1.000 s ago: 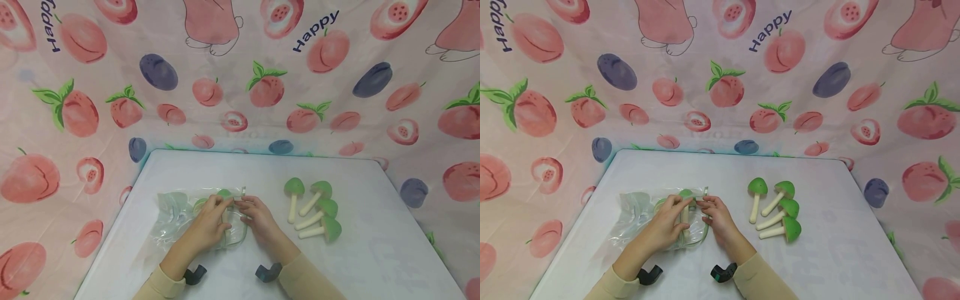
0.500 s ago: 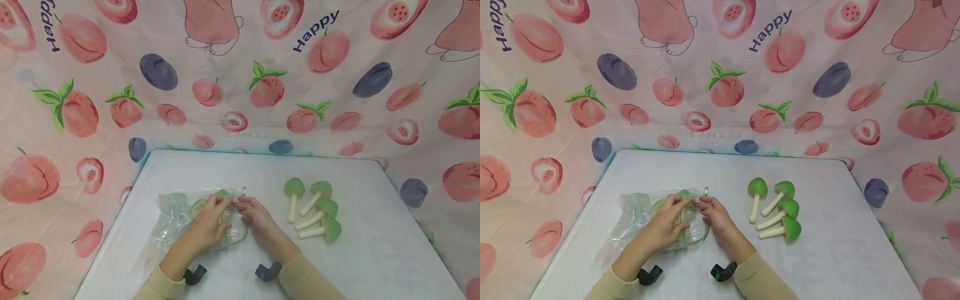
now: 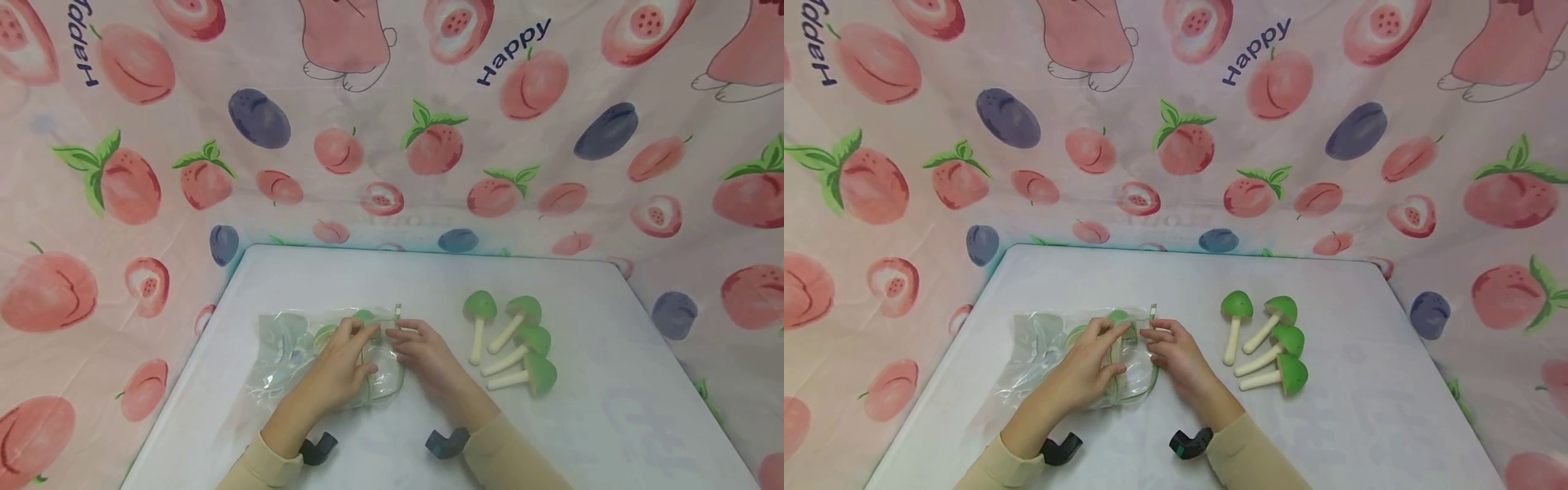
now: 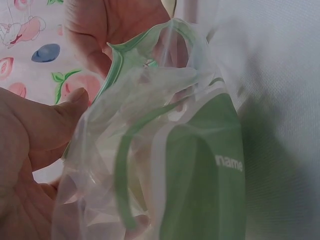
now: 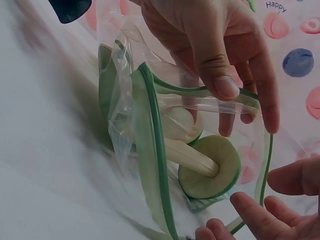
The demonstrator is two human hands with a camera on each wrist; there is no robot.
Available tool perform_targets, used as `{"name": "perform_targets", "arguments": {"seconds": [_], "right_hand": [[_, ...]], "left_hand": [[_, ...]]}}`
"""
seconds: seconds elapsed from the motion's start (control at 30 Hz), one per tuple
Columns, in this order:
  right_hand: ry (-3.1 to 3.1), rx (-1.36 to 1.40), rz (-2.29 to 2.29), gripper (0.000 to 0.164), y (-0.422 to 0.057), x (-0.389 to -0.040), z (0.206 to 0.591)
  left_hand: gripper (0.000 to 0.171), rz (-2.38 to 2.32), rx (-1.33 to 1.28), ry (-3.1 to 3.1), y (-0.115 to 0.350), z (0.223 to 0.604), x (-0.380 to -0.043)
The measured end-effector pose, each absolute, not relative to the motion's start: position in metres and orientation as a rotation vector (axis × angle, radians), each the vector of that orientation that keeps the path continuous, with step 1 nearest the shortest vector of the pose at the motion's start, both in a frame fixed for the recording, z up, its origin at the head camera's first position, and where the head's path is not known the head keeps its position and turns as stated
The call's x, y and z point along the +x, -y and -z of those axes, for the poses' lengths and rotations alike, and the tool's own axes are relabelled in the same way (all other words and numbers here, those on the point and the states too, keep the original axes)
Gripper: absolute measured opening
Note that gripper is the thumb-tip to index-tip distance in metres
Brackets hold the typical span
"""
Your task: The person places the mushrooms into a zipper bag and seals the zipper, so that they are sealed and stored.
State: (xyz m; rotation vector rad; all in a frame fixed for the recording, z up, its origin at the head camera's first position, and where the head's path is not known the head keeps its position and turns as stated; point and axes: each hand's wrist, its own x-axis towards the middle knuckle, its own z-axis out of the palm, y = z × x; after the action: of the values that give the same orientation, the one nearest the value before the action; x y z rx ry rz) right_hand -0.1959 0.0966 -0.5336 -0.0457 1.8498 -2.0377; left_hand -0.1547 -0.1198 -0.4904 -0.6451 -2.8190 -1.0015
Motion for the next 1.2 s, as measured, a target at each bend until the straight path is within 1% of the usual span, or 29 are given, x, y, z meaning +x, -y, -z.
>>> {"name": "perform_targets", "arguments": {"seconds": [0.27, 0.6, 1.2], "right_hand": [[-1.848, -0.064, 2.047, 0.058, -0.107, -0.194, 0.53], [-1.991, -0.063, 1.976, 0.066, -0.122, -0.195, 0.525], [-2.13, 0.018, 1.937, 0.063, -0.157, -0.196, 0.512]], "left_hand": [[0.071, 1.011, -0.627, 2.829, 0.12, 0.491, -0.155], [0.07, 1.026, -0.604, 2.869, 0.119, 0.49, -0.155], [0.07, 1.057, -0.626, 2.838, 0.121, 0.492, -0.155]]}}
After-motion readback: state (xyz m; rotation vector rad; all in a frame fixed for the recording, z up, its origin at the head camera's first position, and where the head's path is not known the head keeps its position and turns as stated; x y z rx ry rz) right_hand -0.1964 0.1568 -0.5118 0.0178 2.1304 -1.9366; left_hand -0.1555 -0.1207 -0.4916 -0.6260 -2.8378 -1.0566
